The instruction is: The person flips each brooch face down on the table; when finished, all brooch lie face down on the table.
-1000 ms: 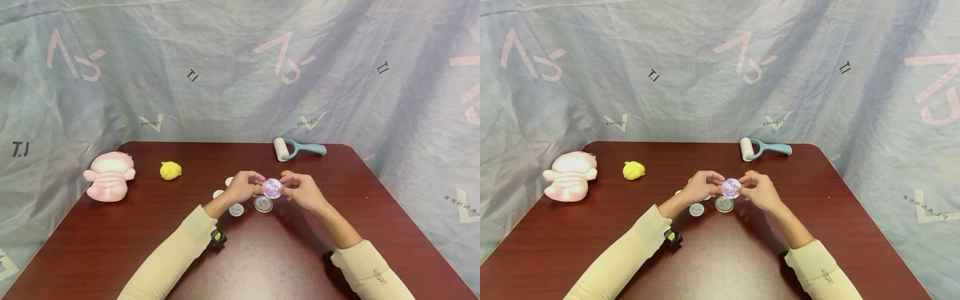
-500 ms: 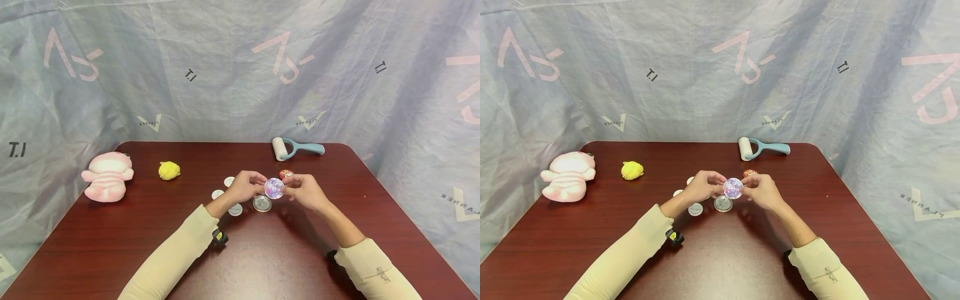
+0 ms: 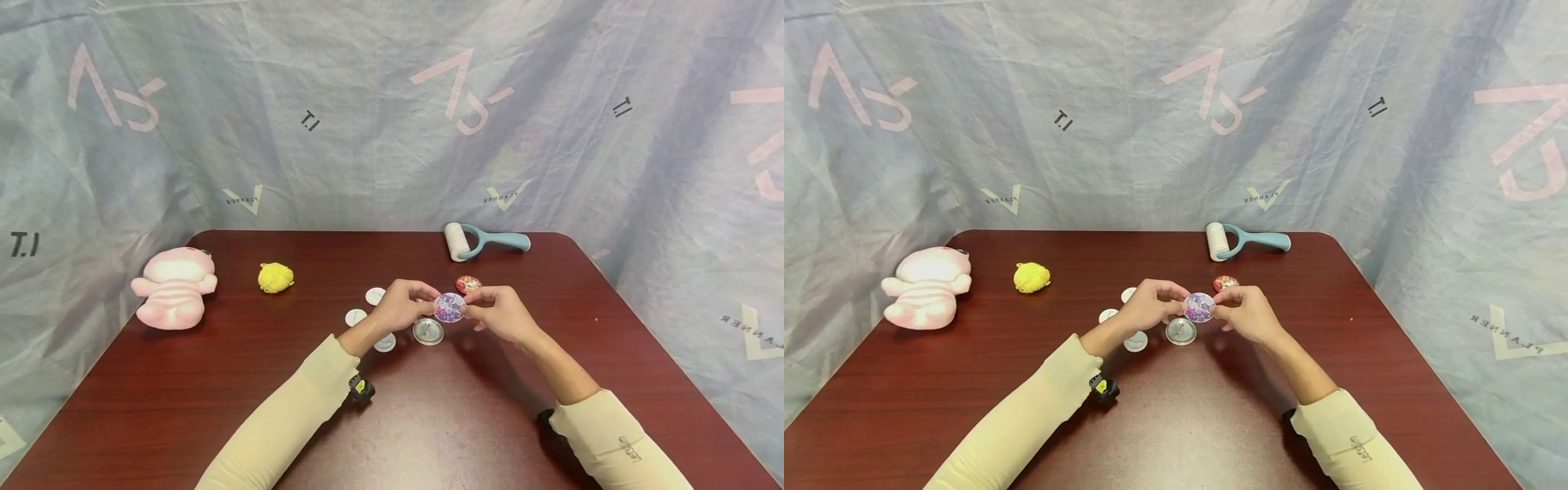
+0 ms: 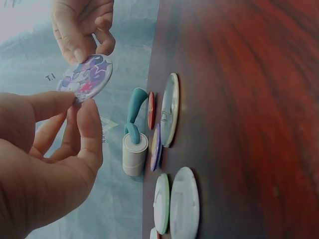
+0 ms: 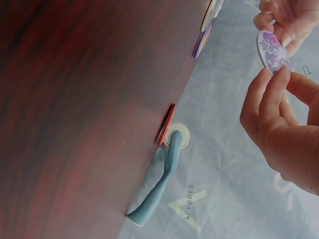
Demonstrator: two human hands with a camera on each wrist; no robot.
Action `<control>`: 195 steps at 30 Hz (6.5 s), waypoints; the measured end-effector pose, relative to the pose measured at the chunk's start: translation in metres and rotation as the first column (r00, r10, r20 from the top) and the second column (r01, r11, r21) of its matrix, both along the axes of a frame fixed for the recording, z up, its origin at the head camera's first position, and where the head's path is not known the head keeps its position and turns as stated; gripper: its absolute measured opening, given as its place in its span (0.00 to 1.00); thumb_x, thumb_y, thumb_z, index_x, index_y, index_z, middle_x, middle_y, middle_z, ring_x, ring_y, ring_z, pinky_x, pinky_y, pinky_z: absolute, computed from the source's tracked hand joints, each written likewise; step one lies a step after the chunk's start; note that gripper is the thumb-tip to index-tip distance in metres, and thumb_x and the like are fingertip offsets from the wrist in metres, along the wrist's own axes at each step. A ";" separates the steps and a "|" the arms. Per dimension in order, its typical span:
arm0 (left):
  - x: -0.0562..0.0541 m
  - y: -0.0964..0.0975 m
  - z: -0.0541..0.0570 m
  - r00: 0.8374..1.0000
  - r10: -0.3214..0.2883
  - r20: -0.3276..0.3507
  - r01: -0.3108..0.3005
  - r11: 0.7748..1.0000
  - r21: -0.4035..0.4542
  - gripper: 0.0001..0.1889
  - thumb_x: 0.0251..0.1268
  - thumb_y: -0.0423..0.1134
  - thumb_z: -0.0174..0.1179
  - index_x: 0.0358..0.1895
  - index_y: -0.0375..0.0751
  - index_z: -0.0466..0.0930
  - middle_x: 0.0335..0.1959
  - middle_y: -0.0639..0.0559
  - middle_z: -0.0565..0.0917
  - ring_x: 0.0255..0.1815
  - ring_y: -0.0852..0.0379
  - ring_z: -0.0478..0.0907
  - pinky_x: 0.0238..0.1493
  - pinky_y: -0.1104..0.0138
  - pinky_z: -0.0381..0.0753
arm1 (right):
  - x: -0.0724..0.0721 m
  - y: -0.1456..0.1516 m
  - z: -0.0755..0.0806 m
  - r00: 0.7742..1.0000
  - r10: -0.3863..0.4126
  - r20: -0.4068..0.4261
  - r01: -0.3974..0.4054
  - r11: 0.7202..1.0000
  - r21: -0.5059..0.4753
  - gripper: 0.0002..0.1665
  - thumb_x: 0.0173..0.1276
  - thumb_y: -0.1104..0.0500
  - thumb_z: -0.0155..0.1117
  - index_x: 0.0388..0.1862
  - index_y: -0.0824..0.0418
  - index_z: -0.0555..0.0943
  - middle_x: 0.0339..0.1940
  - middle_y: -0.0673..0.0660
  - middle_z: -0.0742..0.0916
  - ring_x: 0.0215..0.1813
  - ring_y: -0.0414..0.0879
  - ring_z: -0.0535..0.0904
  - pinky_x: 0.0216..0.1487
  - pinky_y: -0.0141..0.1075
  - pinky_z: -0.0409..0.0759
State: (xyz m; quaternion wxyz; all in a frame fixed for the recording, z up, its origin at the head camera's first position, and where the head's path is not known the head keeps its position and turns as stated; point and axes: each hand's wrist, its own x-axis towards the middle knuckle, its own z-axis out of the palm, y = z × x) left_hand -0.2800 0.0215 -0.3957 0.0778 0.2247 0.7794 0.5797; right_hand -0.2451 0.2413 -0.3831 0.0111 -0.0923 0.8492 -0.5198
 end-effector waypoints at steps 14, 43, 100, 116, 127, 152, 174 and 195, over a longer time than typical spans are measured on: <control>-0.002 -0.003 -0.003 0.999 -0.037 -0.003 0.037 0.999 0.005 0.07 0.64 0.30 0.64 0.43 0.32 0.85 0.37 0.44 0.86 0.24 0.57 0.75 0.22 0.73 0.73 | 0.004 0.003 0.004 0.993 0.056 0.107 -0.056 0.998 0.003 0.16 0.66 0.62 0.68 0.48 0.70 0.79 0.34 0.69 0.87 0.30 0.57 0.85 0.23 0.37 0.81; -0.002 0.000 -0.007 0.998 -0.058 -0.023 0.057 0.997 -0.048 0.06 0.61 0.29 0.67 0.40 0.32 0.87 0.35 0.42 0.87 0.29 0.64 0.80 0.31 0.74 0.78 | 0.004 0.007 0.003 0.985 0.048 0.169 -0.055 0.998 0.036 0.17 0.69 0.60 0.64 0.51 0.71 0.81 0.42 0.67 0.88 0.35 0.55 0.87 0.27 0.35 0.81; -0.028 0.029 -0.013 0.985 -0.141 -0.099 0.075 0.869 -0.490 0.11 0.52 0.34 0.73 0.41 0.42 0.89 0.39 0.55 0.89 0.41 0.59 0.78 0.46 0.70 0.75 | -0.017 0.014 -0.021 0.957 0.026 0.288 -0.085 0.977 0.195 0.17 0.62 0.63 0.68 0.49 0.67 0.80 0.31 0.58 0.89 0.25 0.46 0.84 0.22 0.34 0.77; -0.030 0.036 -0.016 0.980 -0.157 -0.119 0.062 0.820 -0.569 0.11 0.51 0.35 0.75 0.40 0.43 0.89 0.32 0.56 0.88 0.38 0.60 0.80 0.45 0.71 0.77 | -0.016 0.011 -0.022 0.948 0.024 0.316 -0.090 0.976 0.197 0.16 0.62 0.65 0.66 0.49 0.69 0.78 0.28 0.56 0.87 0.28 0.46 0.83 0.25 0.36 0.79; -0.029 0.038 -0.015 0.974 -0.164 -0.155 0.036 0.792 -0.610 0.10 0.52 0.34 0.72 0.40 0.44 0.89 0.35 0.56 0.88 0.42 0.56 0.80 0.44 0.70 0.78 | -0.018 0.011 -0.025 0.951 0.033 0.307 -0.102 0.972 0.212 0.15 0.62 0.65 0.66 0.48 0.68 0.80 0.26 0.54 0.86 0.26 0.44 0.82 0.25 0.37 0.79; -0.024 0.011 0.004 0.971 -0.092 -0.222 -0.039 0.851 -0.523 0.15 0.58 0.35 0.70 0.48 0.36 0.86 0.43 0.47 0.88 0.45 0.53 0.84 0.47 0.66 0.80 | -0.024 0.005 -0.014 0.978 0.007 0.208 -0.067 0.957 0.282 0.13 0.62 0.64 0.66 0.45 0.68 0.82 0.24 0.56 0.87 0.24 0.45 0.82 0.22 0.35 0.78; -0.037 -0.006 0.003 0.984 0.102 -0.149 -0.168 0.816 -0.553 0.14 0.59 0.36 0.68 0.48 0.37 0.85 0.44 0.49 0.87 0.53 0.48 0.80 0.54 0.60 0.78 | -0.055 -0.025 -0.008 0.999 0.024 0.036 -0.036 0.924 0.380 0.12 0.59 0.64 0.70 0.41 0.69 0.85 0.26 0.56 0.87 0.27 0.46 0.83 0.23 0.33 0.81; -0.048 0.000 0.001 0.991 0.078 -0.105 -0.127 0.773 -0.622 0.14 0.52 0.34 0.72 0.45 0.39 0.87 0.36 0.51 0.87 0.47 0.49 0.81 0.50 0.62 0.80 | -0.072 -0.033 -0.018 0.995 0.104 -0.001 -0.092 0.885 0.456 0.14 0.53 0.64 0.75 0.40 0.67 0.86 0.27 0.54 0.89 0.20 0.35 0.79 0.39 0.34 0.76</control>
